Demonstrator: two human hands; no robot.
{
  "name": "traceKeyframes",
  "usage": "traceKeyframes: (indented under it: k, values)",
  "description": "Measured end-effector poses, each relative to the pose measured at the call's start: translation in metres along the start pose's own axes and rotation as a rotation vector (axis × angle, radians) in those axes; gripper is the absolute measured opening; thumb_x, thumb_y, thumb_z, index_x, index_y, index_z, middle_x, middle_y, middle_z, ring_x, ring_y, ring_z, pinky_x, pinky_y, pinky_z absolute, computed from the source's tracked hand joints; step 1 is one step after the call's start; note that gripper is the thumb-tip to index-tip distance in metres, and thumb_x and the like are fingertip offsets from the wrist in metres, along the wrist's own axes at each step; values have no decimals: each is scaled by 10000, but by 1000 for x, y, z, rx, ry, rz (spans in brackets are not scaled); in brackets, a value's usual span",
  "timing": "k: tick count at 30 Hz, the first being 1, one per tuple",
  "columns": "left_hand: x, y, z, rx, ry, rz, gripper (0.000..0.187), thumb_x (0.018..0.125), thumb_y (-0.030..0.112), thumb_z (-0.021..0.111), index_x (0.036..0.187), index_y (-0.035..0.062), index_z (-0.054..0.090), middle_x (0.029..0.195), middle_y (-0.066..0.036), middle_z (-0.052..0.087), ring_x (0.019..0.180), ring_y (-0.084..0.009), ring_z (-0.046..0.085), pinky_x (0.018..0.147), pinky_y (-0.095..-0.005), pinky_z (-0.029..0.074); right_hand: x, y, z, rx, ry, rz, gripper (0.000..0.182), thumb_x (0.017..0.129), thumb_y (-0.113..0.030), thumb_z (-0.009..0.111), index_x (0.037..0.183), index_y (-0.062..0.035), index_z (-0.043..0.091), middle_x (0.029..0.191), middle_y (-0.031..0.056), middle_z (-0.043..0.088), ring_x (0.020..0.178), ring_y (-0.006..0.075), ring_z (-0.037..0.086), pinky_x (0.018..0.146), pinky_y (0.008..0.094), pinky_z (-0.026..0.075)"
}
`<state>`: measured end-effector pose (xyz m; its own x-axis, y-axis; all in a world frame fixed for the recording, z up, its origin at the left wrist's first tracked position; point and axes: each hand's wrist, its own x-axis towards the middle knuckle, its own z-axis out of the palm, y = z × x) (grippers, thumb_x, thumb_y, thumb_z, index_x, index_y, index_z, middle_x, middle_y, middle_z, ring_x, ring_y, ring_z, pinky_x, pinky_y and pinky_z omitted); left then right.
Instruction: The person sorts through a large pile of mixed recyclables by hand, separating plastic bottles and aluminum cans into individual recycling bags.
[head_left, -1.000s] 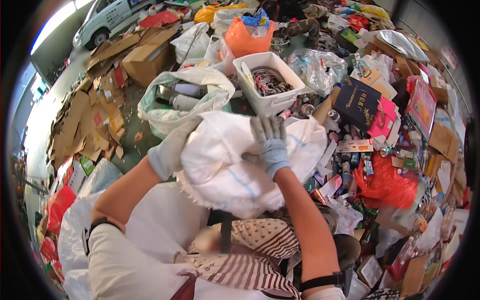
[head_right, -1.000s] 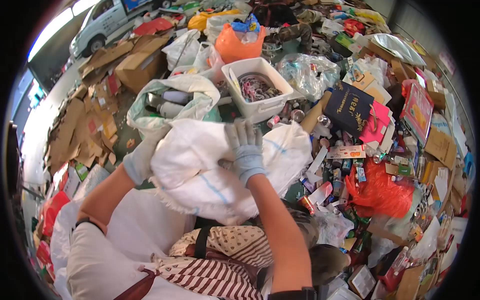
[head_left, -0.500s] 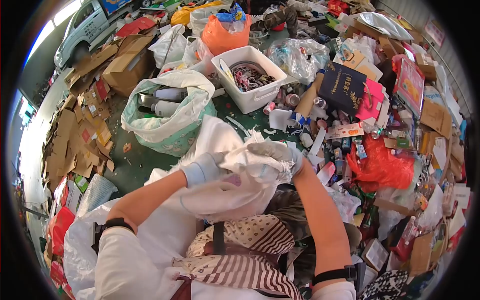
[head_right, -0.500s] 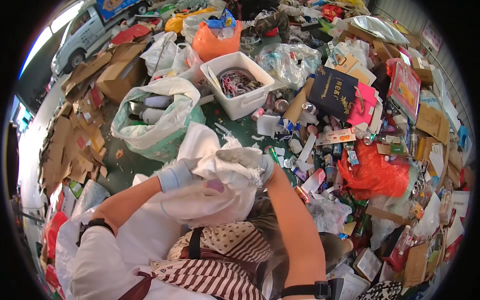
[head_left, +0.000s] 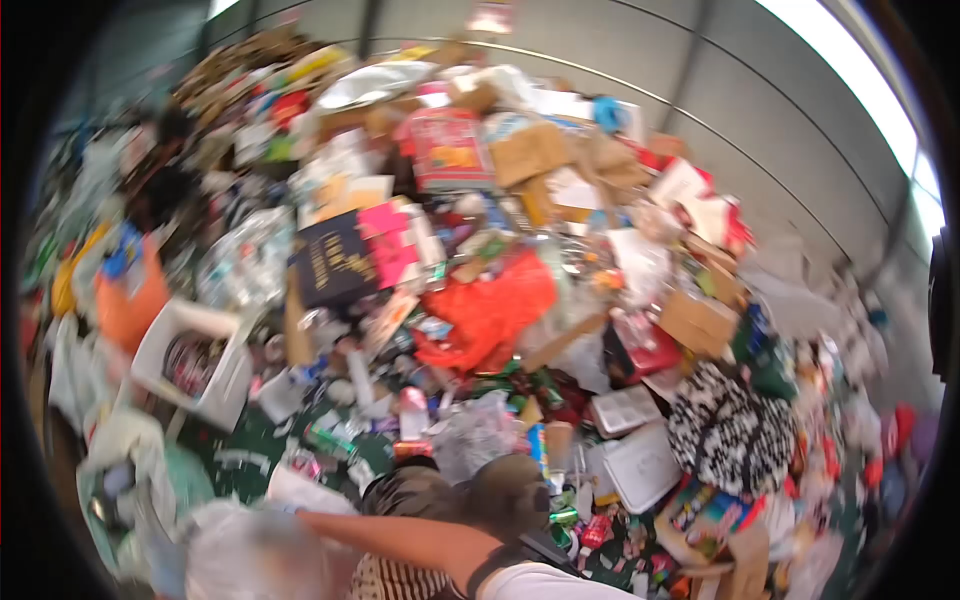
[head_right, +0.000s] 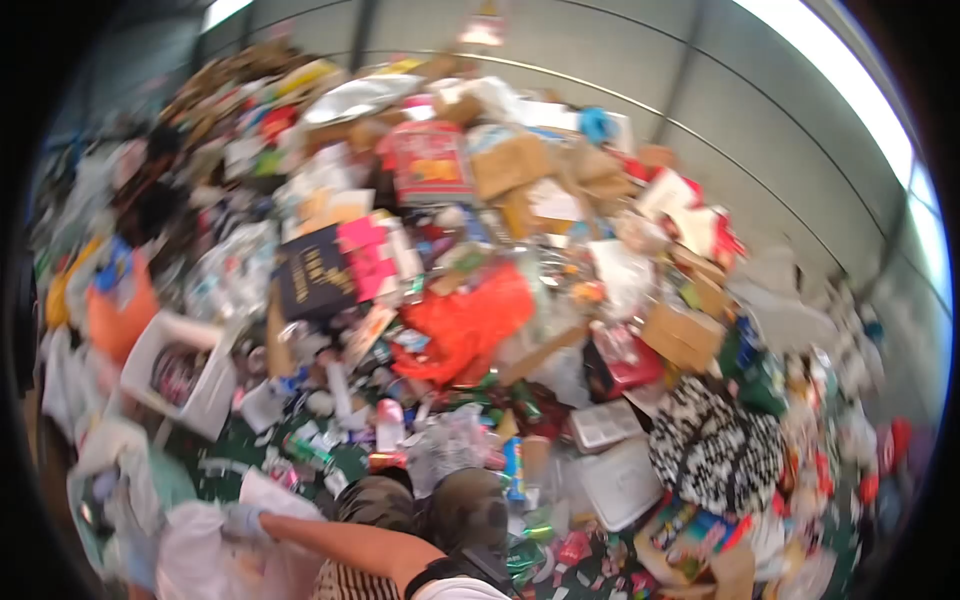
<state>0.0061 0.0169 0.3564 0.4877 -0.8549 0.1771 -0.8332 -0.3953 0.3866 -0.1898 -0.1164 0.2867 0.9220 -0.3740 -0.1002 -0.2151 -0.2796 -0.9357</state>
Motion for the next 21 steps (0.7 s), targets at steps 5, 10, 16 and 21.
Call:
traceKeyframes:
  k: [5,10,16,21]
  values:
    - [-10,69,68,104,-351,188,399,957,217,373,1312,36,387,1288,-76,444,1172,-159,420,1029,-282,295,16,6,-22,266,-133,-139,407,746,-352,542,968,-26,644,969,204,628,952,325,583,878,381,422]
    - [26,6,45,-796,-427,-47,420,954,212,361,1338,40,346,1324,-78,406,1202,-171,390,1057,-287,259,-5,-74,-43,-360,354,-237,501,746,-279,612,1166,-36,487,1111,192,544,1040,329,526,935,423,364]
    - [85,-47,-94,-1391,-121,259,450,951,205,347,1369,45,296,1368,-80,361,1238,-185,354,1090,-293,216,-29,-30,36,-388,-348,-425,673,766,-295,622,1364,-162,344,1130,170,561,1005,317,555,893,394,414]
    - [82,-31,-189,-1555,35,0,377,930,246,444,1220,10,492,1185,-93,556,1075,-184,534,997,-309,379,-10,22,-66,-727,-610,217,480,778,-338,608,1194,-143,470,1137,157,559,1029,295,544,926,404,385]
